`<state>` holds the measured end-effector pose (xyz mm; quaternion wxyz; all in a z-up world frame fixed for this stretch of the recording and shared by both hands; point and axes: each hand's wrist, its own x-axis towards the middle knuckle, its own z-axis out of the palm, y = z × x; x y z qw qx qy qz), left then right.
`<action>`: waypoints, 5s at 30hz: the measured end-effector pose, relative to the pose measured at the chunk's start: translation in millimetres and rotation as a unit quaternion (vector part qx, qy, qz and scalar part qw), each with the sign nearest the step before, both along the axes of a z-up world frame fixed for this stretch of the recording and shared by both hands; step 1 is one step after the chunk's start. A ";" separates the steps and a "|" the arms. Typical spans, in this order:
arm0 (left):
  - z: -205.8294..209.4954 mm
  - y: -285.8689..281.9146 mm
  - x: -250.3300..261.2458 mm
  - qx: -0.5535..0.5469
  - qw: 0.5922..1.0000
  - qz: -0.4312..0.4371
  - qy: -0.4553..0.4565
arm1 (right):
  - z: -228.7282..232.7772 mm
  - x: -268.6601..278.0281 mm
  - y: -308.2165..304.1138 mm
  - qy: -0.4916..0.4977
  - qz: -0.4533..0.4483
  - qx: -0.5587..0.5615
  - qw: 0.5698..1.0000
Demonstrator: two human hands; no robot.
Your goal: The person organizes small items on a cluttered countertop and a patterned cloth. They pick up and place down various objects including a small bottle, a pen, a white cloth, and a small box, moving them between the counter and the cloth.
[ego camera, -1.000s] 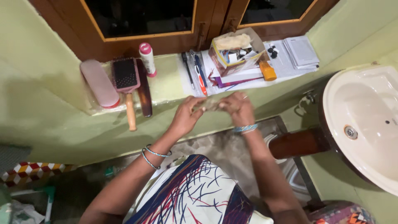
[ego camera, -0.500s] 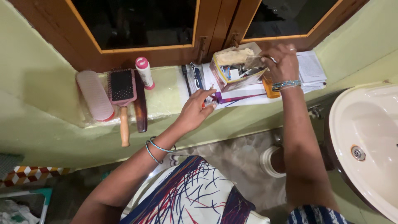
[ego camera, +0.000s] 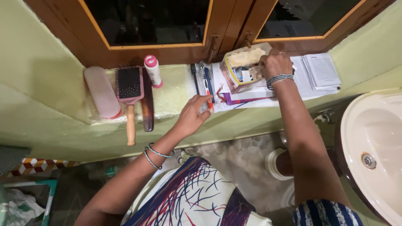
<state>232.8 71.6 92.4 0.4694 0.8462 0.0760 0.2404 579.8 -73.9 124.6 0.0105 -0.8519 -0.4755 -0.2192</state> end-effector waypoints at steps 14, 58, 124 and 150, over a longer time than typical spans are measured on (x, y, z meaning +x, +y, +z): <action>-4.6 -26.0 -23.4 0.002 1.000 -0.013 0.006 | 4.8 -26.5 -14.1 0.143 -0.037 0.040 0.988; -120.1 -297.9 -332.7 0.109 0.940 -0.173 0.275 | -149.7 -588.8 -294.1 0.428 -0.084 0.204 0.877; -300.3 -807.9 -413.0 0.172 0.753 -0.478 0.419 | -509.0 -687.2 -948.3 0.429 -0.708 0.118 0.548; -353.4 -760.8 -425.4 0.119 0.877 -0.351 0.306 | -383.0 -794.1 -765.7 0.546 -0.381 0.410 0.623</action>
